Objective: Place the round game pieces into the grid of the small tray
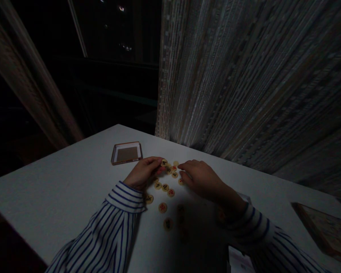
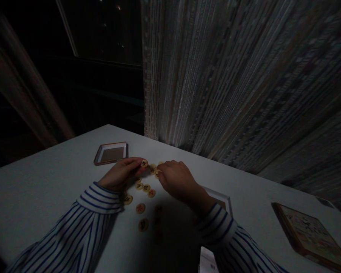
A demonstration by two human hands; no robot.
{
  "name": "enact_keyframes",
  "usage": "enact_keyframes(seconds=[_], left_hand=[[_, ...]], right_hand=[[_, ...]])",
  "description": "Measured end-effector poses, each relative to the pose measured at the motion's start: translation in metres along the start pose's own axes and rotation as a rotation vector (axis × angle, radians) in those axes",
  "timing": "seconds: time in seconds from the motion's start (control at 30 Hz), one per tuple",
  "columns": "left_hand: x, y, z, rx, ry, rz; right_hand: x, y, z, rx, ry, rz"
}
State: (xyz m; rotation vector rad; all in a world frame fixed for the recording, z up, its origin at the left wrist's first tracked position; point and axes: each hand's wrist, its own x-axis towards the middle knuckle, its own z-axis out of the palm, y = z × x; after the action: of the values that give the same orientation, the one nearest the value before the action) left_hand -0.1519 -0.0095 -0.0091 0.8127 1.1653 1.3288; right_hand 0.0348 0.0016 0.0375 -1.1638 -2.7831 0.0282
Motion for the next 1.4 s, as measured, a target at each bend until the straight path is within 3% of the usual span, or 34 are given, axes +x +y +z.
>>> enact_keyframes(seconds=[0.27, 0.5, 0.67, 1.03, 1.3, 1.4], left_hand=[[-0.001, -0.003, 0.0, 0.068, -0.111, 0.035], [-0.005, 0.002, 0.004, 0.032, -0.039, -0.012], [-0.005, 0.003, 0.0, 0.008, -0.103, -0.019], [-0.004, 0.006, -0.01, 0.12, -0.051, 0.038], [-0.005, 0.007, -0.012, 0.124, -0.108, 0.044], [-0.004, 0.008, -0.016, 0.076, -0.049, 0.032]], right_hand=[[0.022, -0.011, 0.014, 0.343, 0.148, 0.041], [0.027, -0.015, 0.02, 0.48, 0.213, 0.027], [0.03, -0.013, 0.023, 0.602, 0.231, 0.081], [0.033, -0.013, 0.027, 0.376, 0.211, -0.122], [0.035, -0.012, 0.03, 0.338, 0.25, -0.15], [0.036, -0.012, 0.031, 0.313, 0.258, -0.137]])
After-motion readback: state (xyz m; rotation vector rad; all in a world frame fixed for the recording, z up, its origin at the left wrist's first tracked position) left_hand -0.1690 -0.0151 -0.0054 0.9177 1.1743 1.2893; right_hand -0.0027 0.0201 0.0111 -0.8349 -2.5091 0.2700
